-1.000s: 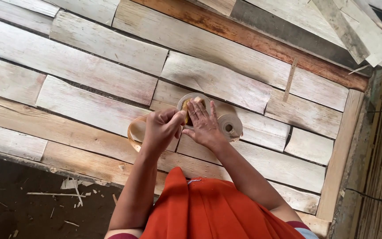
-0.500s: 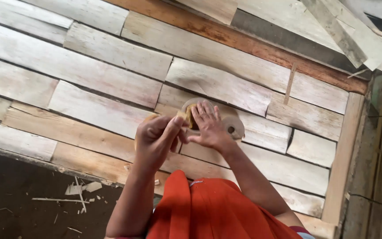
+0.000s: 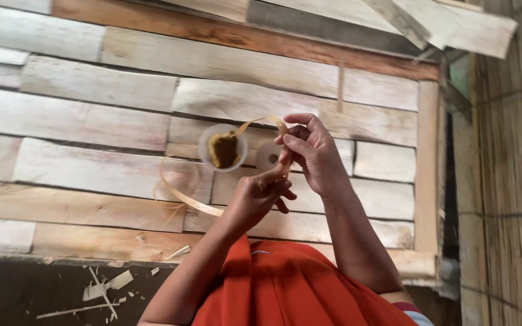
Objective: The person assembles bamboo strips into a panel by applying adhesive to small bamboo pieces and pressing them onto the surface. The person repeatedly picks up pieces, applies adhesive, and secures them in place.
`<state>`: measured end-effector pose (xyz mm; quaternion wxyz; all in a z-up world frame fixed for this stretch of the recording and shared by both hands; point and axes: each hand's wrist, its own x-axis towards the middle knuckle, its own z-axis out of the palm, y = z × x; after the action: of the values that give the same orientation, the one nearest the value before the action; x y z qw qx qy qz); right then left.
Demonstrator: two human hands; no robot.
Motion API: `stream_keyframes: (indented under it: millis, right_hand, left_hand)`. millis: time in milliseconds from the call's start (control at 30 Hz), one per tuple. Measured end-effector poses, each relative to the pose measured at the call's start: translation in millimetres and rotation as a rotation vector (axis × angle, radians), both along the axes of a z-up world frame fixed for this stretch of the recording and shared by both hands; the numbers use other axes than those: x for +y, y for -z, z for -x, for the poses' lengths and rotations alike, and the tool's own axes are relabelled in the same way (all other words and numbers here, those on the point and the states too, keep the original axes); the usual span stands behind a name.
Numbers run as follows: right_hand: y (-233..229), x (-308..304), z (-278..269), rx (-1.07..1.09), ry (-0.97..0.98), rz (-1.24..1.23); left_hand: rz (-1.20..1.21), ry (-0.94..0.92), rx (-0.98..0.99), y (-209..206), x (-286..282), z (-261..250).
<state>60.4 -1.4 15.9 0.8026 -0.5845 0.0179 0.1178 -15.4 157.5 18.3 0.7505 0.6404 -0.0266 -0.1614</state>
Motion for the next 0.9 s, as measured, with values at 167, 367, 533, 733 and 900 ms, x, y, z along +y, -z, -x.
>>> stream_keyframes:
  millis: [167, 367, 533, 733, 900]
  right_hand:
    - [12, -62, 42, -0.143, 0.139, 0.205]
    - [41, -138, 96, 0.047, 0.127, 0.261]
    - [78, -202, 127, 0.29, 0.136, 0.256]
    - [79, -282, 132, 0.303, -0.082, 0.713]
    - [57, -291, 114, 0.051, -0.004, 0.402]
  left_hand:
    - [-0.181, 0.388, -0.032, -7, -41, -15]
    - [0.468, 0.06, 0.341, 75, -142, -30]
    - [0.462, -0.158, 0.448, 115, -209, -38]
    - [0.249, -0.125, 0.415, 104, -281, -8]
    - [0.15, -0.044, 0.305, 85, -314, 4]
